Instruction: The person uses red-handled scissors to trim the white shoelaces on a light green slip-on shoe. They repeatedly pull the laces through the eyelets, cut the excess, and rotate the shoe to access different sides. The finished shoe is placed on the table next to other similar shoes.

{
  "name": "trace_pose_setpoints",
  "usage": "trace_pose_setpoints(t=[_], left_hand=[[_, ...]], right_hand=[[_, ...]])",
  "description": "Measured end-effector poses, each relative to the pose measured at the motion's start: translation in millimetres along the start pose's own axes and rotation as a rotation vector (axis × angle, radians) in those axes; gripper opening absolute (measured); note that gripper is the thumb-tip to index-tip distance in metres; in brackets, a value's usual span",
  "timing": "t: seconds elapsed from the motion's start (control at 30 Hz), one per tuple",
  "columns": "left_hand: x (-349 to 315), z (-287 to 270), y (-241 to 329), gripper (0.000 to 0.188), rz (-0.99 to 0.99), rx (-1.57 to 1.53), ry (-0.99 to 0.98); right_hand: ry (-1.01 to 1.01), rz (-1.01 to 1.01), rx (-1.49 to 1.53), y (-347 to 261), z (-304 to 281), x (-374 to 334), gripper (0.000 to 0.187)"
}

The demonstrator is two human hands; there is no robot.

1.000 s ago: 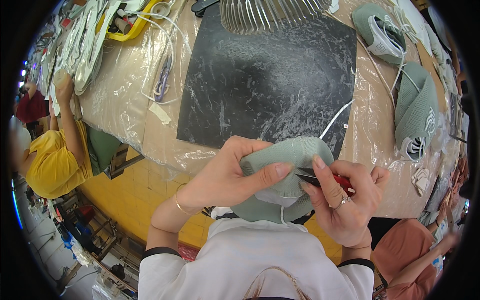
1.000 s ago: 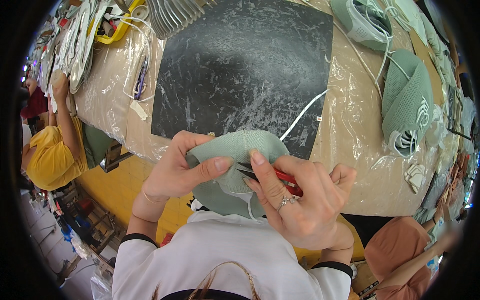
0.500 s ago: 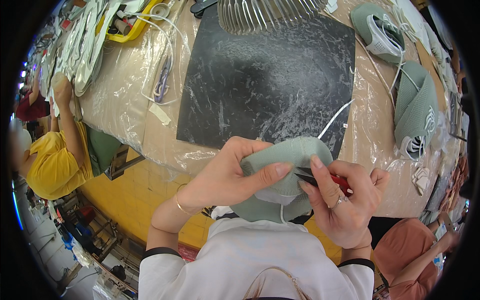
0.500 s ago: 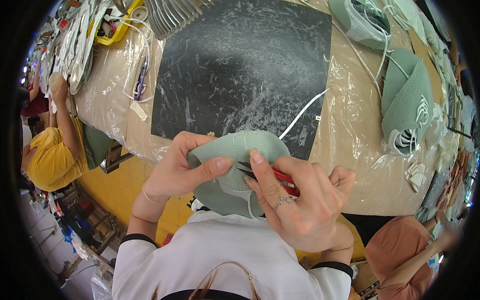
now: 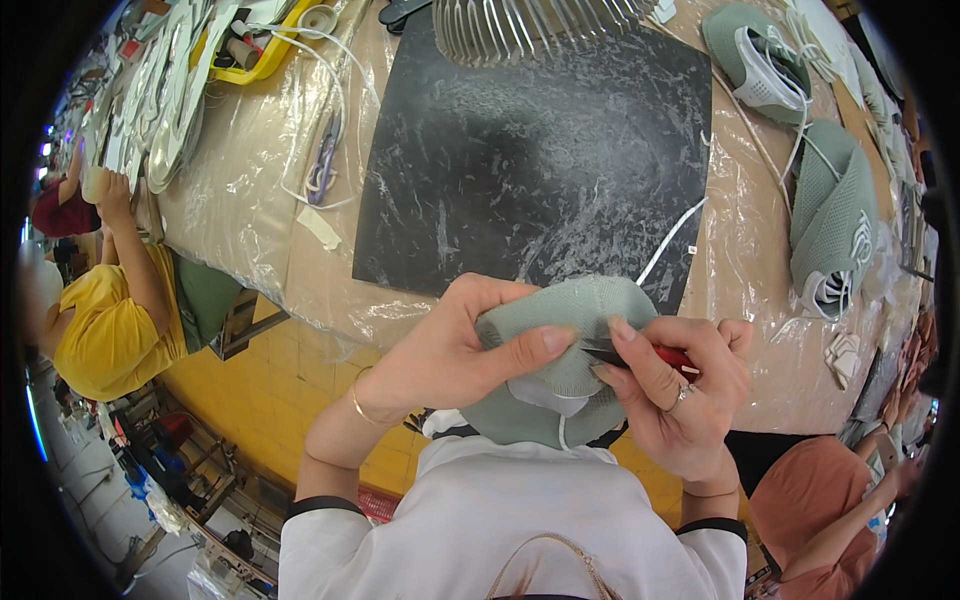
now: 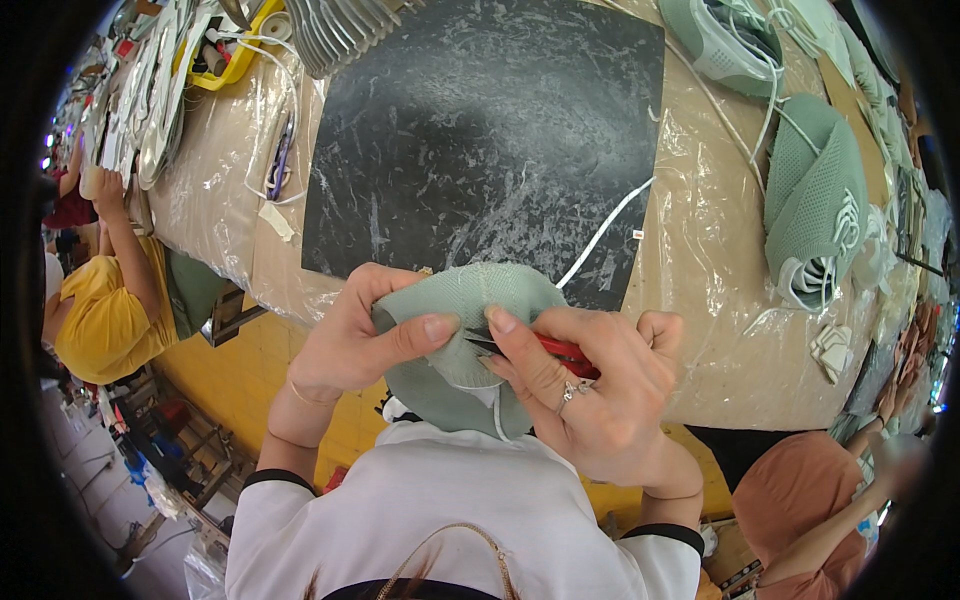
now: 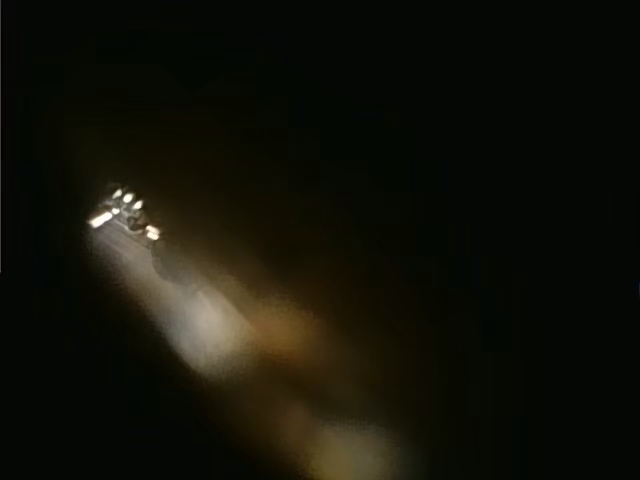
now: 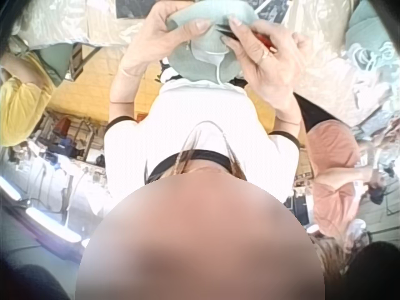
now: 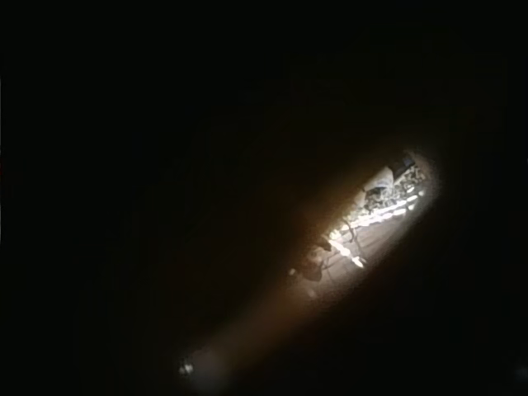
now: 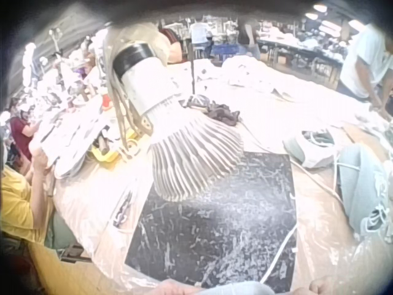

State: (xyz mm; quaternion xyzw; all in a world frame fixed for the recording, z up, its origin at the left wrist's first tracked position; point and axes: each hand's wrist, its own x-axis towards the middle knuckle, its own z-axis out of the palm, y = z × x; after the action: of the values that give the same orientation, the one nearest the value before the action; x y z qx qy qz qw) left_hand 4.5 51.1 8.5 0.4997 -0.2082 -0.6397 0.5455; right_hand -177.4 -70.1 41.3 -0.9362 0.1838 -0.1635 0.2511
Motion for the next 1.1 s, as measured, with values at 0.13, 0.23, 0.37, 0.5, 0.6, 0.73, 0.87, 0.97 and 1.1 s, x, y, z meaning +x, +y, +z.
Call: trace_pose_setpoints(t=[0.13,0.23,0.37,0.5,0.6,0.73,0.87,0.97,1.1], left_hand=[[0.2,-1.9,-2.8,0.025,0.048,0.018,-0.035],[-0.2,-2.3,-3.7,0.024,0.051,0.012,-0.039],[-0.7,-2.7,-3.6,0.024,0.041,0.009,-0.045],[-0.2,-2.1,-3.7,0.024,0.041,0.013,-0.032],[-0.5,-1.6,-2.4,0.023,0.005,-0.006,-0.004],[-2.5,-0.9,1.6,0.023,-0.009,-0.037,0.027],[-2.7,-0.9,4.1,0.022,-0.037,-0.058,0.022],[-2.8,0.0,4.0,0.021,-0.038,-0.007,0.026],[-3.1,1.3,4.0,0.02,-0.031,-0.002,0.025]], right_hand=[[0.004,-0.016,-0.004,-0.1,0.5,-1.2,0.042],[-0.006,-0.025,-0.04,0.0,-0.1,-1.5,0.043],[-0.016,-0.032,-0.062,0.0,-2.1,-2.6,0.044],[-0.018,-0.042,-0.06,2.8,0.2,-2.5,0.043],[0.036,-0.124,-0.06,7.7,4.9,0.3,0.039],[0.003,-0.029,0.007,6.2,0.1,0.6,0.042],[-0.033,-0.032,0.013,4.5,-5.0,1.1,0.043],[-0.031,-0.053,-0.016,5.1,-4.4,2.2,0.045],[-0.028,-0.058,-0.038,5.0,-3.9,2.7,0.045]])
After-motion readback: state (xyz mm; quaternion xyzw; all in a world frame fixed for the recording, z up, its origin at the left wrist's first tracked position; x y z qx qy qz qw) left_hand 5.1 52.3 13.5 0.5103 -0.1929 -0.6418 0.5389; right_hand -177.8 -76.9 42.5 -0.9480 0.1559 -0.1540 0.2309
